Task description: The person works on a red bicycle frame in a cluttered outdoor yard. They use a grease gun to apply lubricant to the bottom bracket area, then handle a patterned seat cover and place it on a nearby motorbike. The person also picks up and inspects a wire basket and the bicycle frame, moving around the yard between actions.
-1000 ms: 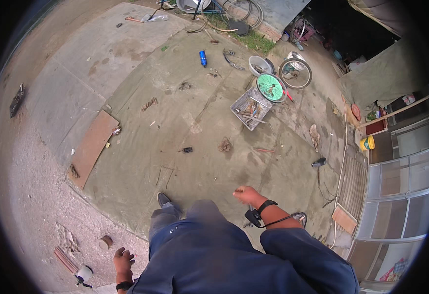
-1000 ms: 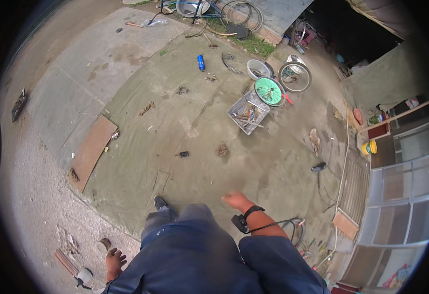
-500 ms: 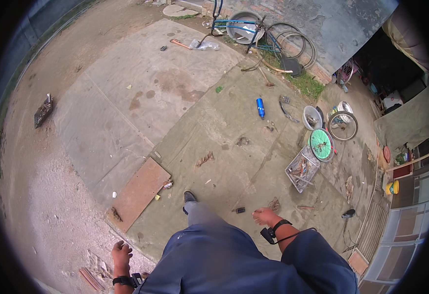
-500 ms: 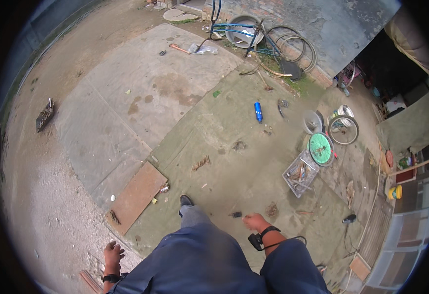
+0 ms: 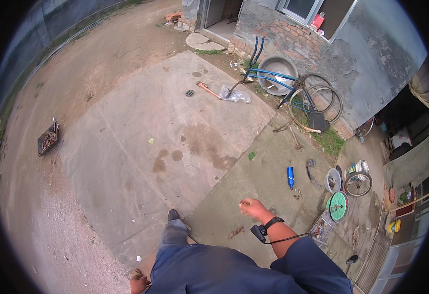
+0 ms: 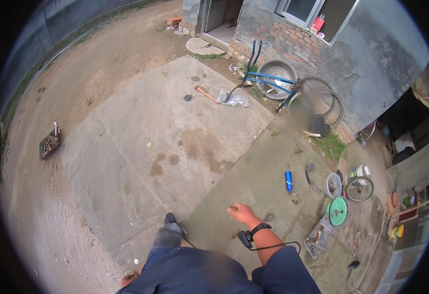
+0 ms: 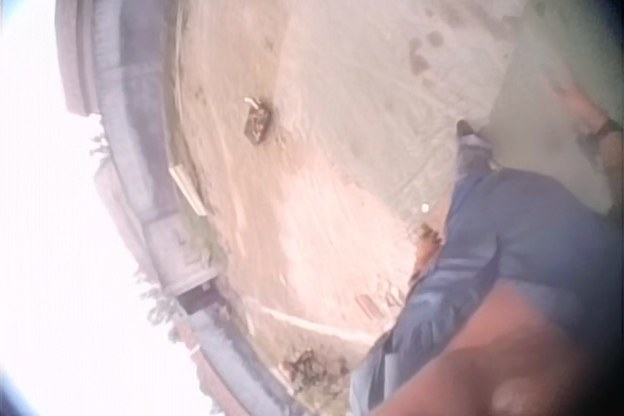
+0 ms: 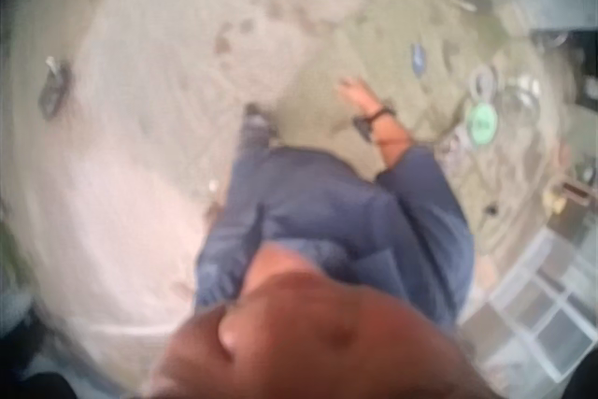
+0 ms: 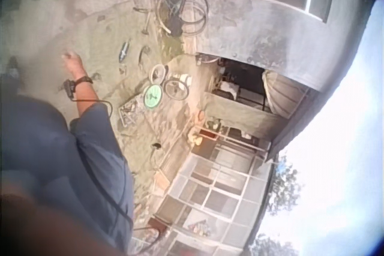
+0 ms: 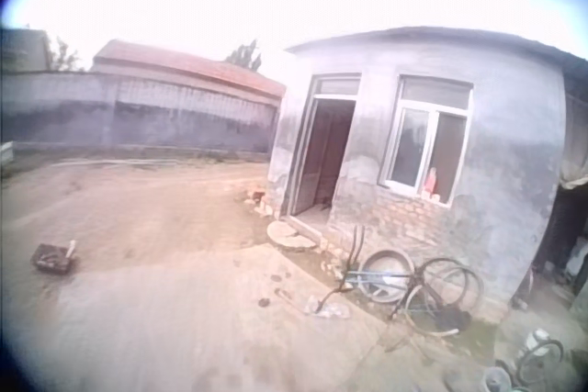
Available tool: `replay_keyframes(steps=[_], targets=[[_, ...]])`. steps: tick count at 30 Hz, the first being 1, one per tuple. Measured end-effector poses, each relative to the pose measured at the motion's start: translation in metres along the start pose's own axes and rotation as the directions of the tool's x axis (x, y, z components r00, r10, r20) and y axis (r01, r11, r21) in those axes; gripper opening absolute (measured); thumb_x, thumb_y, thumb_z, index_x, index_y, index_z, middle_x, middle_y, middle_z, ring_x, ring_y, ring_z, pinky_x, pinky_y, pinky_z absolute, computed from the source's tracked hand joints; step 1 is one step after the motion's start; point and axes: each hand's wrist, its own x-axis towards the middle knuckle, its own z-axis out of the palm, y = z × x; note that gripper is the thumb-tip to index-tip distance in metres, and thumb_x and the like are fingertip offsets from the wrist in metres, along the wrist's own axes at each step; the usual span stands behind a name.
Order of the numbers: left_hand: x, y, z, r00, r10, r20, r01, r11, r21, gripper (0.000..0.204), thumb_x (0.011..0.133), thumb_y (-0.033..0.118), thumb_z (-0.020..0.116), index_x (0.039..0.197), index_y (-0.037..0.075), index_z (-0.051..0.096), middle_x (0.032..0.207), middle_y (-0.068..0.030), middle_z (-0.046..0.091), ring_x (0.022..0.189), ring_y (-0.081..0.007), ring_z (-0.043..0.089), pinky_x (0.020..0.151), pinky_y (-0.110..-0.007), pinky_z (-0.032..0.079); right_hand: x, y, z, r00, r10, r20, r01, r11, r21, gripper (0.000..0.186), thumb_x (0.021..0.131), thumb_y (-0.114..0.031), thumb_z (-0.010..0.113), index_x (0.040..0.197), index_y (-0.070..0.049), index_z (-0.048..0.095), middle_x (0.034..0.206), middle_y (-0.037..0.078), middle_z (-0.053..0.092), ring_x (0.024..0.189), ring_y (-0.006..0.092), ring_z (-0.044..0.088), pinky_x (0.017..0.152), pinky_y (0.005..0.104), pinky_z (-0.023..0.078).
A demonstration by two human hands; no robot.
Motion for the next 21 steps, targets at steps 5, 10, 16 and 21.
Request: replay_keyframes(steps=[5, 10, 16, 21], targets=[[0.088, 0.288, -0.078, 0.991, 0.136, 0.003, -0.134, 0.978, -0.160, 0.051, 0.094, 0.012, 0.059, 0.139, -0.010, 0.047, 0.114, -0.0218, 0.065, 0.090, -0.0325, 0.072, 0.071, -0.043, 0.061, 0.039, -0.035, 0.000, 0.981, 0.195, -0.025, -0.188, 0.967, 0.175, 0.040, 0.095, -0.032, 0.070, 0.120, -0.001, 0.066, 0.102, 0.010, 0.071, 0.082, 0.0190, 0.071, 0.068, 0.0328, 0.056], [0.194, 0.526, -0.119, 0.928, 0.364, -0.083, -0.374, 0.909, -0.183, 0.051, 0.094, 0.014, 0.060, 0.138, -0.008, 0.050, 0.115, -0.0182, 0.067, 0.084, -0.0240, 0.071, 0.065, -0.035, 0.058, 0.115, -0.077, -0.034, 0.919, 0.394, 0.032, -0.389, 0.886, 0.251, 0.039, 0.095, -0.033, 0.069, 0.118, -0.001, 0.065, 0.100, 0.009, 0.070, 0.081, 0.0213, 0.069, 0.070, 0.0345, 0.056], [0.273, 0.690, -0.104, 0.978, 0.193, -0.074, -0.205, 0.956, -0.212, 0.049, 0.094, 0.011, 0.061, 0.138, -0.009, 0.050, 0.115, -0.0197, 0.066, 0.086, -0.0262, 0.071, 0.067, -0.037, 0.060, 0.346, -0.226, -0.107, 0.948, 0.316, 0.047, -0.314, 0.891, 0.328, 0.035, 0.093, -0.030, 0.072, 0.110, 0.000, 0.068, 0.087, 0.007, 0.068, 0.070, 0.0181, 0.066, 0.060, 0.0348, 0.054], [0.298, 0.749, -0.096, 1.000, 0.021, -0.021, -0.025, 0.973, -0.229, 0.046, 0.090, 0.015, 0.066, 0.129, -0.009, 0.057, 0.108, -0.0211, 0.070, 0.090, -0.0278, 0.073, 0.073, -0.038, 0.060, 0.503, -0.489, -0.158, 0.996, 0.035, -0.079, -0.014, 0.968, 0.252, 0.037, 0.095, -0.028, 0.069, 0.118, 0.001, 0.067, 0.094, 0.008, 0.071, 0.076, 0.0169, 0.069, 0.065, 0.0314, 0.055]])
